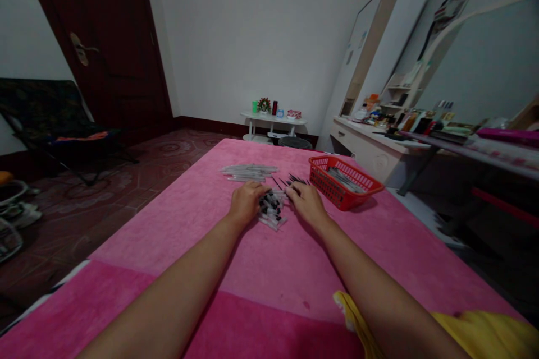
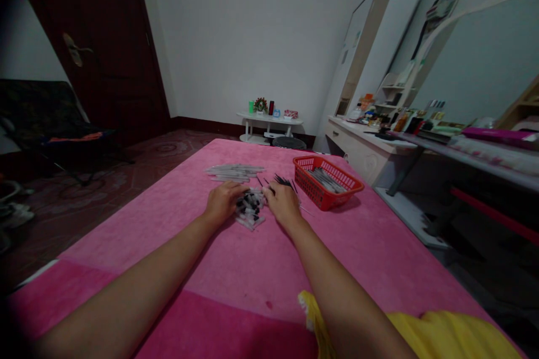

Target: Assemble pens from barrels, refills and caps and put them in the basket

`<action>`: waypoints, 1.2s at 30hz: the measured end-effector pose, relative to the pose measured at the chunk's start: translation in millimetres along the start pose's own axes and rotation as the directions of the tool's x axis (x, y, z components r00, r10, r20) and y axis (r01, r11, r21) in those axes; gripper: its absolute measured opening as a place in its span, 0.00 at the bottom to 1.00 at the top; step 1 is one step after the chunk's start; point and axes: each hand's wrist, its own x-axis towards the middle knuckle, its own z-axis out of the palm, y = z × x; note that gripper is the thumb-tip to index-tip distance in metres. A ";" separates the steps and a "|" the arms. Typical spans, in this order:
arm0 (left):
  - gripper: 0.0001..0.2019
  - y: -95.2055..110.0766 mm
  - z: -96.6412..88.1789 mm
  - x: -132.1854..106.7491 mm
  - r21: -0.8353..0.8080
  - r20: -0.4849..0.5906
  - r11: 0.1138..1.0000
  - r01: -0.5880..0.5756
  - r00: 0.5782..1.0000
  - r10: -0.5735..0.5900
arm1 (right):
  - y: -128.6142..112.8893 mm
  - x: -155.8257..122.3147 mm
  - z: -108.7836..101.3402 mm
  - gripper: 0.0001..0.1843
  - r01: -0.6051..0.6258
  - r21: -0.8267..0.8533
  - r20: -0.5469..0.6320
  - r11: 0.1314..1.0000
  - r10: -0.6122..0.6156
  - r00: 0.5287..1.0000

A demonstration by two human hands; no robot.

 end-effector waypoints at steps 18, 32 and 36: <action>0.19 -4.4 5.2 -0.3 -0.044 -0.046 0.998 -0.044 0.998 0.042 | 0.9 1.1 -1.3 0.12 -0.007 -0.002 0.045 1.000 0.008 0.999; 0.20 -5.7 6.9 -0.2 -0.054 -0.049 0.998 -0.037 0.998 0.034 | 0.3 2.3 -2.1 0.17 -0.027 -0.026 0.051 0.999 0.029 0.998; 0.20 -5.5 6.3 -0.1 -0.060 -0.044 0.997 -0.040 0.998 0.037 | -0.9 2.3 -3.3 0.13 -0.022 0.017 0.045 1.000 0.021 0.999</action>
